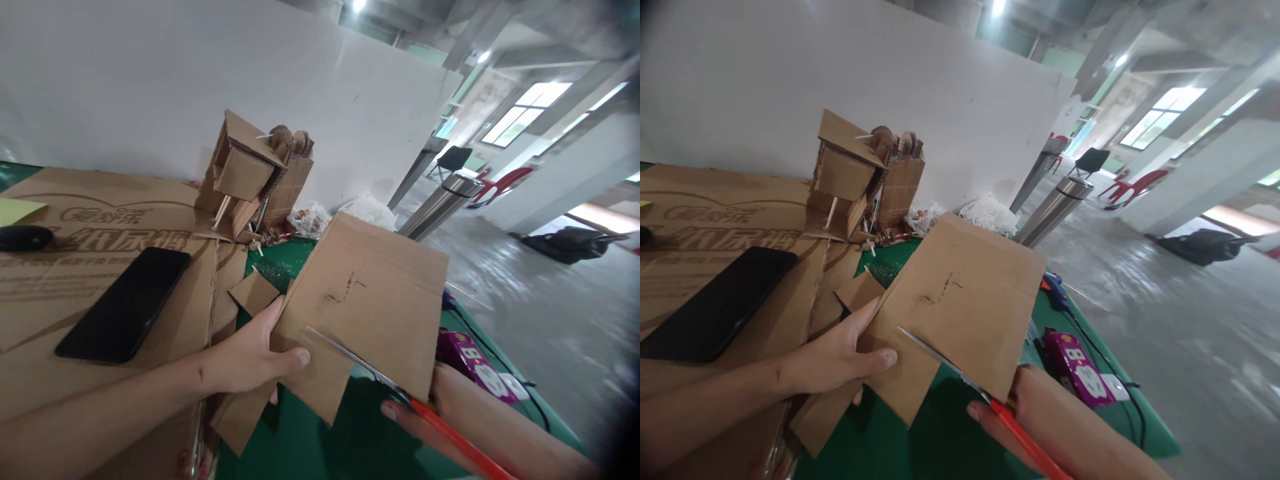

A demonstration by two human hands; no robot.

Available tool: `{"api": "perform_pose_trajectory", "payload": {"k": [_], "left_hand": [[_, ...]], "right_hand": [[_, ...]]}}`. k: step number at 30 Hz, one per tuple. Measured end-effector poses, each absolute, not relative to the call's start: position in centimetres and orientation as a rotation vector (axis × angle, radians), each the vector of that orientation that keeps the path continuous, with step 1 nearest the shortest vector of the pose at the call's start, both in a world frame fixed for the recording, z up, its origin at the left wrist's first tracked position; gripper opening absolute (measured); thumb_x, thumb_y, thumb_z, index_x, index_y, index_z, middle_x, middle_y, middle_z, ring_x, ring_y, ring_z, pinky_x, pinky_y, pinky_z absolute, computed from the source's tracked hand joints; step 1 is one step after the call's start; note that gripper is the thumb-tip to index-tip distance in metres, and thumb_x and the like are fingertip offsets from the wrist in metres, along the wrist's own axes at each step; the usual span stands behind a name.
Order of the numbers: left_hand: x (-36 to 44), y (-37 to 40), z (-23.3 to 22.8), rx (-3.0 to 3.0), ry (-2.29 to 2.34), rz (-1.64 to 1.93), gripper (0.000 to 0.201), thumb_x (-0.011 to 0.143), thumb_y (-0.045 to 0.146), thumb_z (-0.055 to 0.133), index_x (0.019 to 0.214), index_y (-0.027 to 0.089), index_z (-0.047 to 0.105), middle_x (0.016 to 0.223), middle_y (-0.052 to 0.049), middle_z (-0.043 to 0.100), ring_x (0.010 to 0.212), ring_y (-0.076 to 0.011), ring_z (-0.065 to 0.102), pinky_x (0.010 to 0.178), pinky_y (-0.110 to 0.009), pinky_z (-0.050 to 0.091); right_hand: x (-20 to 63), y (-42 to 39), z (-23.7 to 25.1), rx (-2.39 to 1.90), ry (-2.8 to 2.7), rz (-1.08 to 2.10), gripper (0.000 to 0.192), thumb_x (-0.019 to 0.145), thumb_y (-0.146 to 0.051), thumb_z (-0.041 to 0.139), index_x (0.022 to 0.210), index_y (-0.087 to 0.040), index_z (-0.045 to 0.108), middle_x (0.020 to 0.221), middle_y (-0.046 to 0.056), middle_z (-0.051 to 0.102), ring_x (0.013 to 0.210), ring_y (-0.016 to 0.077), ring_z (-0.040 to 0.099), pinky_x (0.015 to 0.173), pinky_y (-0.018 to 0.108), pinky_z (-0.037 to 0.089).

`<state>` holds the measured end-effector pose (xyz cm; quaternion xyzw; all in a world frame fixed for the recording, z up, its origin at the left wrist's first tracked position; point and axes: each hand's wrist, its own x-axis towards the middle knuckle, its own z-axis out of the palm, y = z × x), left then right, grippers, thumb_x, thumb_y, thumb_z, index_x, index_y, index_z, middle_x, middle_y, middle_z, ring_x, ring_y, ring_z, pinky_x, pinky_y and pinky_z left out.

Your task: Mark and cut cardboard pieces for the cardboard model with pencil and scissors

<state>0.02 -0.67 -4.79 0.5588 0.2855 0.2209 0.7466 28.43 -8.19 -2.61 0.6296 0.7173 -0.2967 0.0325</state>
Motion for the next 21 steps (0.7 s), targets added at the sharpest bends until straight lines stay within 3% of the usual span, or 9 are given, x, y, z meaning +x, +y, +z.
{"api": "perform_pose_trajectory", "payload": {"k": [10,16,21], "left_hand": [[0.13,-0.62,-4.88,1.213,0.615,0.481,0.075,0.086,0.038,0.070,0.145,0.029,0.026,0.128,-0.012,0.056,0.067,-0.0095,0.066,0.042,-0.014,0.054],[0.12,-0.68,-4.64,1.208,0.609,0.475,0.077,0.086,0.040,0.070,0.147,0.029,0.025,0.131,-0.013,0.054,0.068,-0.0100,0.066,0.039,-0.012,0.051],[0.04,-0.63,-4.70,1.218,0.616,0.479,0.078,0.086,0.040,0.070,0.148,0.029,0.023,0.131,-0.013,0.055,0.069,-0.0106,0.067,0.040,-0.013,0.053]], "right_hand": [[28.18,-8.25,-2.28,1.977,2.226,-0.840,0.029,0.084,-0.050,0.051,0.092,-0.025,0.063,0.069,0.003,0.069,0.055,0.0226,0.065,0.052,0.028,0.052],[28.62,-8.17,-2.76,1.935,2.224,-0.765,0.029,0.086,-0.051,0.050,0.077,-0.025,0.061,0.061,0.003,0.066,0.050,0.0215,0.062,0.046,0.028,0.048],[28.24,-8.34,-2.48,1.960,2.356,-0.684,0.035,0.083,-0.058,0.053,0.085,-0.027,0.067,0.065,0.001,0.069,0.052,0.0197,0.063,0.048,0.025,0.053]]}}
